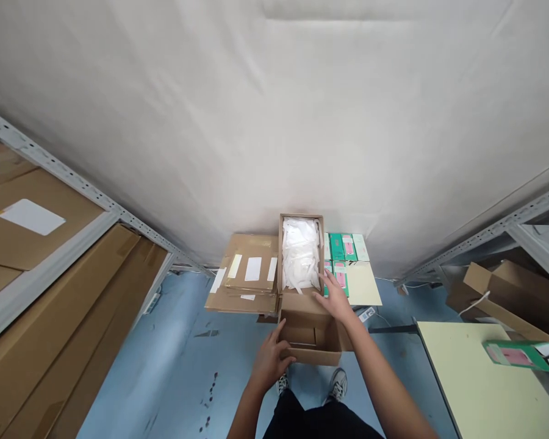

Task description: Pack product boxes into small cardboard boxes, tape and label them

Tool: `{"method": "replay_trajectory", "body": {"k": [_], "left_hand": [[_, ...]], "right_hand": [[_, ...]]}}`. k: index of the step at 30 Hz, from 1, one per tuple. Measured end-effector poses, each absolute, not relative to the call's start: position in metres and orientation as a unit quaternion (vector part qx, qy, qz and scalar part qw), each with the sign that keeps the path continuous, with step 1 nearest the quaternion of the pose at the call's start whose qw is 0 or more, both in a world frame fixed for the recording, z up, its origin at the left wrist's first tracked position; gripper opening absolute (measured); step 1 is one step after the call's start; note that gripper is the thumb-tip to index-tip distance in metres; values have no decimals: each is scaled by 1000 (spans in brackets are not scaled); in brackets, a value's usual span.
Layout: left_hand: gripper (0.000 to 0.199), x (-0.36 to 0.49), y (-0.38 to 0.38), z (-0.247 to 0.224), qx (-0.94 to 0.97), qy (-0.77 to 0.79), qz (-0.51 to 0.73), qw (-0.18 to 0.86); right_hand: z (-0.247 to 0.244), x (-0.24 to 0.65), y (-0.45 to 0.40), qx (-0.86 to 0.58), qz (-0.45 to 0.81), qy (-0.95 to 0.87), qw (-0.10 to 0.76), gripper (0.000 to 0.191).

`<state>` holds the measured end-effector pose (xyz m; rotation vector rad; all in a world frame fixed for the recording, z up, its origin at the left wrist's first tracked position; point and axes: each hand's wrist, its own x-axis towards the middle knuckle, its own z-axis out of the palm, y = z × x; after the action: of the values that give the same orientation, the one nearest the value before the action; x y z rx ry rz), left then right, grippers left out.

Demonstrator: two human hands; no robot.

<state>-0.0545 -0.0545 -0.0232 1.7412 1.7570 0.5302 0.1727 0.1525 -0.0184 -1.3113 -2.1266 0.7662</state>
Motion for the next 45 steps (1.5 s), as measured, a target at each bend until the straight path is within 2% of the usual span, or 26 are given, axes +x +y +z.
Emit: {"method": "replay_trajectory", "body": {"k": [4, 10, 14, 18, 20, 24, 26, 32, 35, 39, 45], "left_hand": [[8, -90, -54, -25, 658, 667, 202, 285], [9, -123, -31, -20, 666, 660, 187, 295], [9, -134, -12, -22, 676, 650, 176, 299], [8, -138, -3, -28, 670, 652, 171, 311], [7, -138, -2, -32, 666, 651, 171, 321], [7, -139, -4, -38, 656, 652, 184, 332], [8, -141, -5, -39, 655, 649, 192, 338], [9, -149, -4, -27, 672, 639, 201, 317], [8, -151, -3, -17, 678, 638, 202, 303], [8, -147, -1, -8, 685, 639, 198, 287], [7, -130, 7, -2, 704, 632, 192, 261]], "right_hand": [[-16, 115, 188, -494, 265, -803, 204, 79], [-5, 38, 276, -573, 190, -790, 101, 87], [-7, 12, 329, -641, 141, -752, 65, 106], [-14, -1, 357, -653, 168, -738, 8, 119], [-18, -4, 359, -631, 169, -756, -25, 108], [-20, -8, 349, -605, 124, -786, -29, 50], [-14, -6, 341, -600, 111, -792, -17, 35], [24, 20, 317, -604, 60, -794, 40, 30], [37, 38, 302, -588, 37, -801, 107, 27], [39, 57, 277, -559, 28, -803, 204, 24], [40, 73, 237, -520, 51, -801, 291, 19]]}}
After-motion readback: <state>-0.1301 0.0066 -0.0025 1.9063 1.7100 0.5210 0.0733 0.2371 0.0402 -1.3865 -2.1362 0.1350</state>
